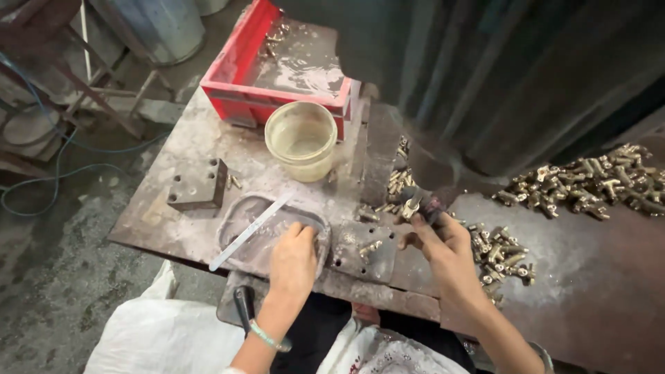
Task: Machine small brass valves using a vertical press machine on a fabrication floor.
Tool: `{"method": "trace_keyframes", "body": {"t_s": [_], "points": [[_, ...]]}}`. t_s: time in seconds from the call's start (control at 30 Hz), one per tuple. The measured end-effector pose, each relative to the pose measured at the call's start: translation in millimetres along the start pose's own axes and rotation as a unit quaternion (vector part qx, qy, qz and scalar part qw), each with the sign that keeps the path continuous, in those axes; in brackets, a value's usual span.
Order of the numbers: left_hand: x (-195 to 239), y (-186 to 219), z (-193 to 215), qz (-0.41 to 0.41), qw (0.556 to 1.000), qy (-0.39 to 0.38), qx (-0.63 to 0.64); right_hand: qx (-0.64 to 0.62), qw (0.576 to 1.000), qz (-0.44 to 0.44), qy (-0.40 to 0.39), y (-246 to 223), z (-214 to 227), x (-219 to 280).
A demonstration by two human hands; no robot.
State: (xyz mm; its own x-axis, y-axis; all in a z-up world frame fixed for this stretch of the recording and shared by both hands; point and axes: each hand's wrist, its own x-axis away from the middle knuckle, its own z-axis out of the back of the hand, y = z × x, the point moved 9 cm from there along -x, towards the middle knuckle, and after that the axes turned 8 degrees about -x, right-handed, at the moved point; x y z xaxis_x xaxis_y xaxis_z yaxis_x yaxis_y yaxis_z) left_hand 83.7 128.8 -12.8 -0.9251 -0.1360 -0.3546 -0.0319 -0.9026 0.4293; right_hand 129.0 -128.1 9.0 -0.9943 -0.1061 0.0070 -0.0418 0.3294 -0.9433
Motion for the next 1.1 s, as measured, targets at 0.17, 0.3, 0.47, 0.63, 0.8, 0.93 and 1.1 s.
{"method": "trace_keyframes", "body": {"t_s": [0.17,0.3,0.47,0.63,0.8,0.93,1.1], "points": [[-7.4,-18.4,-12.6,0.028,0.999,0.001,0.034,-0.038,0.999,0.002,0.024,-4.2,-15.8,5.5],[1.0,-62.1,-21.8,0.219,0.942,-0.057,0.248,-0.017,0.999,-0.007,0.033,29.1,13.5,2.1],[46.9,-29.1,-48.3,0.289,0.795,-0.104,0.523,-0.047,0.999,0.007,0.006,7.7,-3.6,-0.1],[62.6,16.1,-26.9,0.213,0.881,-0.021,0.421,-0.069,0.998,0.010,-0.009,-0.8,-7.5,0.5],[56.2,34.0,-12.8,0.137,0.958,0.028,0.252,-0.045,0.999,0.000,-0.030,2.9,-3.9,-0.5],[46.0,60.9,-2.2,0.024,0.970,0.079,0.226,-0.027,0.999,-0.006,-0.020,5.2,0.0,-3.2],[18.9,74.4,-0.4,0.030,0.964,0.019,0.263,-0.074,0.996,0.010,-0.040,3.3,-1.4,-9.1]]}}
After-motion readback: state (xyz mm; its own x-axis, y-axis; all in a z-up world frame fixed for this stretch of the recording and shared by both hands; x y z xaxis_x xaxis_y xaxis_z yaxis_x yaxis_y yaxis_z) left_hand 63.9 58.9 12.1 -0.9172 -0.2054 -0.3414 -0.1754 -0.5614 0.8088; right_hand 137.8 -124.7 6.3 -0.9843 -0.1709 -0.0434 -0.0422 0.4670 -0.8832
